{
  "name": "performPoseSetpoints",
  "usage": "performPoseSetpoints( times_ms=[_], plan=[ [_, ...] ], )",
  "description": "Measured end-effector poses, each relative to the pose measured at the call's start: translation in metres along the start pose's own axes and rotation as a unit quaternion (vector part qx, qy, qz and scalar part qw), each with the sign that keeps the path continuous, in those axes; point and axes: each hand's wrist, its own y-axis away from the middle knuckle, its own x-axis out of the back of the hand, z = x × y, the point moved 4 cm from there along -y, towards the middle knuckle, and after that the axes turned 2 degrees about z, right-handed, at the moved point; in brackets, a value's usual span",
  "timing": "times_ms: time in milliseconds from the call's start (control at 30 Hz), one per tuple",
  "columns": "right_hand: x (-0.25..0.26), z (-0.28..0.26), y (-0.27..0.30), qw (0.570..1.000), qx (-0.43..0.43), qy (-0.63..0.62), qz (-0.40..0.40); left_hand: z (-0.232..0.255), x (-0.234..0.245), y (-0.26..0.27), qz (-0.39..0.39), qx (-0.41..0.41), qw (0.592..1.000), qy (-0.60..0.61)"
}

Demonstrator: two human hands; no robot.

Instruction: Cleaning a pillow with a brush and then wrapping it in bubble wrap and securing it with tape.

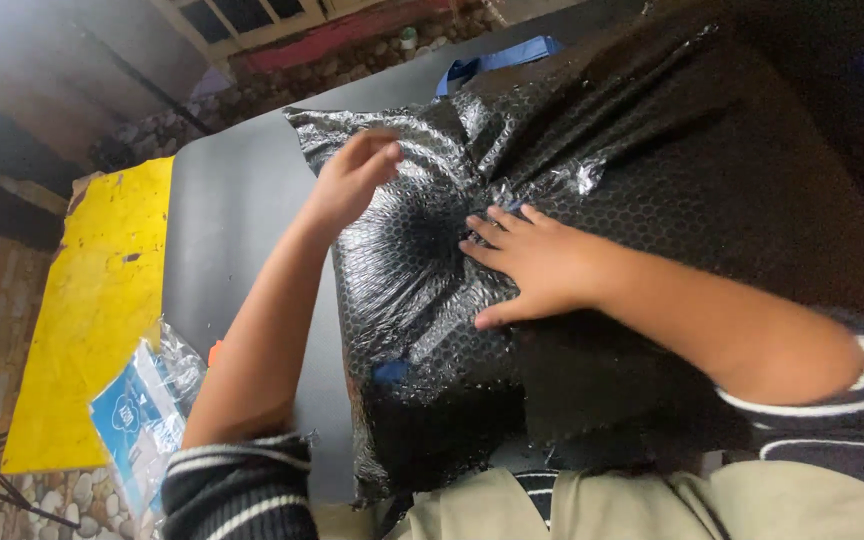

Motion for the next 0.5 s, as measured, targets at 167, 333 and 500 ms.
performPoseSetpoints(
  times_ms=[167,333,500],
  plan=[
    [-0.039,0.012,-0.016,0.97,0.034,0.104,0.218,-0.057,-0.048,-0.137,0.068,0.102,0.991,-0.054],
    [-0.059,0.025,-0.032,0.956,0.051,0.088,0.276,0.019,-0.077,-0.153,0.104,0.158,0.872,-0.451],
    [-0.051,0.026,-0.024,0.953,0.076,0.052,0.288,0.026,-0.088,-0.171,0.023,0.281,0.859,-0.428]
  ],
)
